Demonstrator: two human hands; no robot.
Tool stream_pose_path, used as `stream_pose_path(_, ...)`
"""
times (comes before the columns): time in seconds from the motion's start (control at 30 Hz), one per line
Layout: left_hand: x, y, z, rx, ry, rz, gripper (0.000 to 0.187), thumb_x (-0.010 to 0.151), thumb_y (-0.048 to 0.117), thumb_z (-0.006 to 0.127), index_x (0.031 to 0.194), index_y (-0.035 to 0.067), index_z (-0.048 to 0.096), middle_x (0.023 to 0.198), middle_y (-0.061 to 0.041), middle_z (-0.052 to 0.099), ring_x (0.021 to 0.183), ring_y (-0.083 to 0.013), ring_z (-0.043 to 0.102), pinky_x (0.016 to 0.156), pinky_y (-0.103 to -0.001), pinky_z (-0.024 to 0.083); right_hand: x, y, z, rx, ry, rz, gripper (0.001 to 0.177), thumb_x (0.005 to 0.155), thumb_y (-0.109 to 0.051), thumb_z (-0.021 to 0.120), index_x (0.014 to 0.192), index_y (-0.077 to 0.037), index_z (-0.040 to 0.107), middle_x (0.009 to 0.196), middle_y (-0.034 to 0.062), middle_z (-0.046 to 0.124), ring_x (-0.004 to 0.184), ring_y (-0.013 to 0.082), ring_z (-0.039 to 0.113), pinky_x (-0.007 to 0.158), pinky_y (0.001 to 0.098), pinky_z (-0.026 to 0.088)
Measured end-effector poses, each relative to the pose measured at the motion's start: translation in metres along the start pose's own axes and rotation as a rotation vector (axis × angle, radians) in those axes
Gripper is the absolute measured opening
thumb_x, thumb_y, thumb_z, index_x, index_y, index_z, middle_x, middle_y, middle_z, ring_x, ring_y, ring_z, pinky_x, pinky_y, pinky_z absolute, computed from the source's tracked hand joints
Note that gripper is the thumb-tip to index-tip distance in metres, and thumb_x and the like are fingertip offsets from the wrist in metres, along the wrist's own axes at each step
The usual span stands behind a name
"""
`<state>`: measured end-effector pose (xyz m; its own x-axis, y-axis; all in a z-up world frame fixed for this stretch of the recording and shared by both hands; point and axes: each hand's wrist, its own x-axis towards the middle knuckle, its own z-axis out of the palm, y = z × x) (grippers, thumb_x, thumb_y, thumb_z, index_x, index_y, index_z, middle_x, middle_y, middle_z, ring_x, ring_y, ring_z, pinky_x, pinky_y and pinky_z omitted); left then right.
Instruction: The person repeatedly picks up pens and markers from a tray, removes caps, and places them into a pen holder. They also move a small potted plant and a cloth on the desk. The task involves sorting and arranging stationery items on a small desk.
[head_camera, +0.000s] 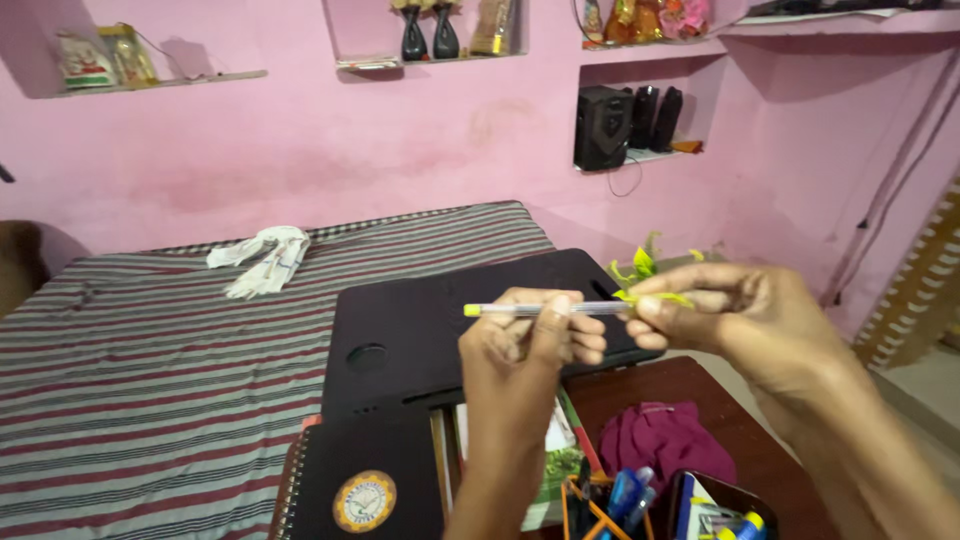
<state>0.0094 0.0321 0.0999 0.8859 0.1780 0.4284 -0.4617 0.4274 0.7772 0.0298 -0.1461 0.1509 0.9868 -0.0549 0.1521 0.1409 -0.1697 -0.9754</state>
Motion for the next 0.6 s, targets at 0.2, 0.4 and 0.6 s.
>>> stream_pose_path(0.2,0.002,-0.038,-0.018,0.215,-0.027,-0.370,0.033,0.099,0.026,0.062,0.095,-0.005,0.074,0.073,-0.014,0.076,0.059,-0.0164,0.070,0.057,-0.029,0.058,0.014,0.003,-0.006,-0.262,-0.039,0.039,0.015,0.080,-0.001,0.082,0.095,0.001,0.081,0.086,0.0170,0.083,0.076,0.0220,0.078,0.074,0.0355,0.067)
stream_pose_path(0.4,-0.029,-0.105,-0.079,1.014,-0.079,-0.531,0.026,0.078,0.028,0.084,0.078,0.002,0.080,0.068,-0.013,0.077,0.060,-0.0174,0.076,0.069,-0.029,0.062,0.018,0.047,0.014,-1.019,-0.089,-0.168,0.016,0.073,-0.008,0.087,0.086,-0.016,0.084,0.085,0.0077,0.080,0.082,0.0218,0.078,0.080,0.0353,0.062)
stream_pose_path(0.6,-0.061,-0.158,-0.102,1.000,-0.082,-0.509,0.017,0.073,0.007,0.082,0.087,0.003,0.074,0.079,-0.014,0.076,0.074,-0.0227,0.077,0.068,-0.035,0.062,-0.003,0.110,0.053,-1.066,-0.361,-0.104,0.012,0.073,-0.002,0.075,0.082,-0.010,0.077,0.083,0.0140,0.078,0.085,0.0292,0.078,0.079,0.0398,0.062)
